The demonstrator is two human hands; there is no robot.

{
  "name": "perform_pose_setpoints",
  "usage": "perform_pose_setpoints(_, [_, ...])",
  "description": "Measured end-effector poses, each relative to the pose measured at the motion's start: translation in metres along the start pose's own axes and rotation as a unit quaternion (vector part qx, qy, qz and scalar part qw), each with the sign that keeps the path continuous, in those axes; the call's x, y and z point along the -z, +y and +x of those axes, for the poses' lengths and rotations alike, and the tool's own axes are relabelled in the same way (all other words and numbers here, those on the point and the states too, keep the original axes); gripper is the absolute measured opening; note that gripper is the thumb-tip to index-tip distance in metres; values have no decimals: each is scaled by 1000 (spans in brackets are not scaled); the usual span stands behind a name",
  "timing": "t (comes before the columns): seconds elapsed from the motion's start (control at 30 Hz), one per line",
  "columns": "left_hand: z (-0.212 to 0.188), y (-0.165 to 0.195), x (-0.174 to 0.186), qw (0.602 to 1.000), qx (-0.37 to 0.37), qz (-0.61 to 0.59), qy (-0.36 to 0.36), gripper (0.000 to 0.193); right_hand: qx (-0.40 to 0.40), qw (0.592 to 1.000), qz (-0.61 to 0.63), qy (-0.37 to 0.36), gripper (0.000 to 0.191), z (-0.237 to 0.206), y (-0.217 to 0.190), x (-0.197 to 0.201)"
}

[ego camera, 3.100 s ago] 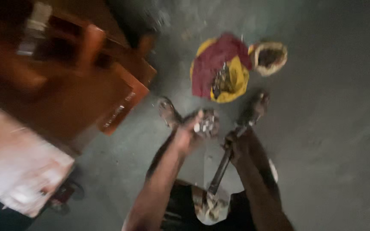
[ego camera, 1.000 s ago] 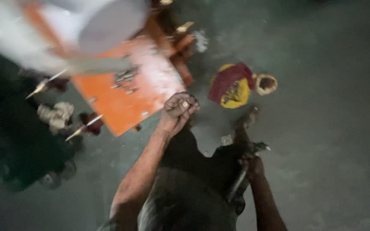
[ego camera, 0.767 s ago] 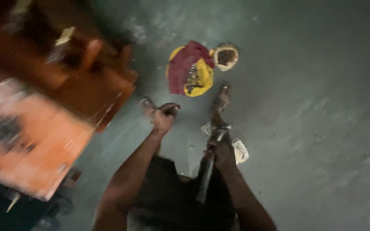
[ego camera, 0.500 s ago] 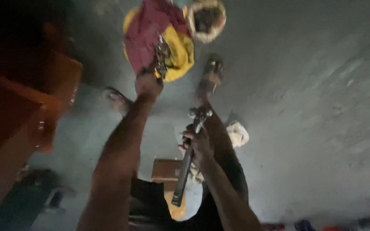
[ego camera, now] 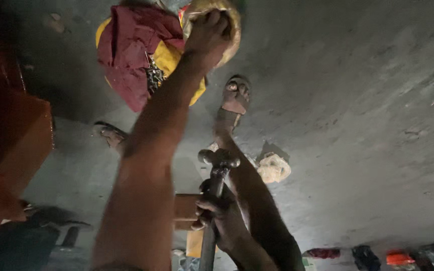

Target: The person gathers bolts and washers from a cloth bag on the floor and spreads them on an orange plate fitted with ceramic bushings. They then use a hammer and pliers to fit and secure hardware onto the bushing terminals of the assembly, working on the components one at a time.

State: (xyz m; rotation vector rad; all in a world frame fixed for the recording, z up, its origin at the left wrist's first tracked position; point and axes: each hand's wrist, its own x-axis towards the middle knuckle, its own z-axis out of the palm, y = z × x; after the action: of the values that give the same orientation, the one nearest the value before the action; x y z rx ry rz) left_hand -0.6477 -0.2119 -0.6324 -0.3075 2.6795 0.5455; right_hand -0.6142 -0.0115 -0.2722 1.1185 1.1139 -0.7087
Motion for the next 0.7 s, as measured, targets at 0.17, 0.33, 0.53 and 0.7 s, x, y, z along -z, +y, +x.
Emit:
perform_pose_setpoints(0.17, [5, -2, 5, 999, 9, 31, 28, 66, 1, 1000, 3, 29, 37, 7, -9, -6])
perform_pose_setpoints(0.33, [23, -5, 20, 994, 66, 12, -89, 80, -15, 998, -34, 43, 35, 14, -4, 1])
perform_pose_setpoints(0.53, [35, -5, 25, 993, 105, 45, -20, 70, -8, 1000, -6, 27, 36, 21, 6, 9])
perform_pose_setpoints(0.7, [33, 1, 21, 986, 160, -5, -35, 78, 28, 1000, -2, -3, 35, 18, 5, 5])
